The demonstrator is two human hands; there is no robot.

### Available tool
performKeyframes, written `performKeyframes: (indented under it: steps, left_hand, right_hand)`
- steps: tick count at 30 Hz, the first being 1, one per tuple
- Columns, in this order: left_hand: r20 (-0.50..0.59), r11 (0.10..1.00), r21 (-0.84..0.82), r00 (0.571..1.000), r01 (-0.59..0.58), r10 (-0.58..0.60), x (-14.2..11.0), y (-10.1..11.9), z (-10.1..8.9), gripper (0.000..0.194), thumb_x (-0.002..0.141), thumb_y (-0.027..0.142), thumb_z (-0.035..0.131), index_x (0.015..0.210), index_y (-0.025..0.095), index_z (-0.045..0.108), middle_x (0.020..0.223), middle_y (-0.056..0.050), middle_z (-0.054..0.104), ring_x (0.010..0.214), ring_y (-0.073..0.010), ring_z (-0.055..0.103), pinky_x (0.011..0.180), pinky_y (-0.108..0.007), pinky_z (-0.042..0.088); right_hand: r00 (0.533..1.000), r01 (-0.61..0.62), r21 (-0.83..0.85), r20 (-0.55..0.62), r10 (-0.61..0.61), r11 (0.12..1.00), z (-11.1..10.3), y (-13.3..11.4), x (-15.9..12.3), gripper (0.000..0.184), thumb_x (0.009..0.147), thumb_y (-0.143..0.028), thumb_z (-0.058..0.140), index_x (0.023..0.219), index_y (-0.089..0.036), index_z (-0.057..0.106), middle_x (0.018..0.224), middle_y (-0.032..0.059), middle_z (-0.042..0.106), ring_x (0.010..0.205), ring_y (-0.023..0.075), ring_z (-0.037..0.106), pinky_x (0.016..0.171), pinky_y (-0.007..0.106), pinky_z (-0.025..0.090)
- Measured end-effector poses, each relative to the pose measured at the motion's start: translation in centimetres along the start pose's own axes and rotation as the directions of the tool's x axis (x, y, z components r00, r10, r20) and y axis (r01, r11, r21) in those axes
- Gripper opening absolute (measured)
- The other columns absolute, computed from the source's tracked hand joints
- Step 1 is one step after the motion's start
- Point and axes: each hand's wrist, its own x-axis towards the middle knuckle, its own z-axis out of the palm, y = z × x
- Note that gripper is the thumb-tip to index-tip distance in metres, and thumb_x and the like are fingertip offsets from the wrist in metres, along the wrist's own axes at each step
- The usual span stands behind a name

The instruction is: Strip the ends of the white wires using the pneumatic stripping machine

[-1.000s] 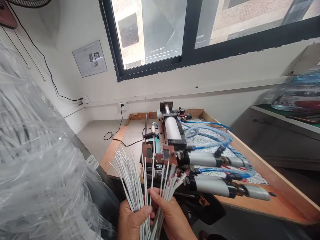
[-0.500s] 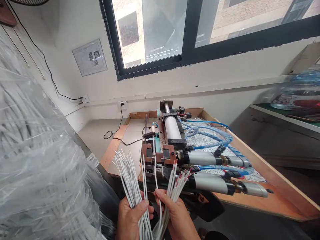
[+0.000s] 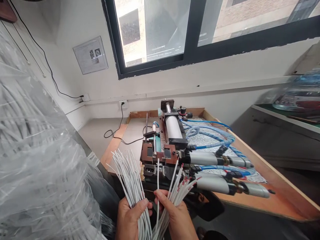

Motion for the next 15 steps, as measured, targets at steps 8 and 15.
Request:
performKeyframes:
  steps: [8,15]
  left_hand:
    - [-0.011,0.999,0.035,1.0,0.015,-0.015,0.3,-0.1,0.0,0.017,0.05,0.022,0.072,0.063,0.014,0.064,0.048,0.0,0.064,0.047,-0.0167,0.06,0.049,-0.028,0.05]
    - [0.005,1.0,0.02,1.0,-0.006,0.006,-0.3,0.0,0.6,0.021,0.044,0.021,0.074,0.059,0.013,0.063,0.04,0.001,0.06,0.037,-0.0133,0.054,0.039,-0.024,0.043]
  right_hand:
    - [0.997,-0.077,0.139,0.002,0.078,0.987,-0.1,-0.2,1.6,0.019,0.059,-0.03,0.07,0.058,-0.013,0.061,0.048,-0.0036,0.051,0.046,0.0098,0.043,0.048,0.022,0.036]
    - [0.939,-0.247,0.111,0.273,0.209,0.963,0.8,-1.1,0.8,0.022,0.063,-0.037,0.066,0.063,-0.016,0.057,0.043,-0.0074,0.041,0.035,0.0088,0.038,0.034,0.022,0.032]
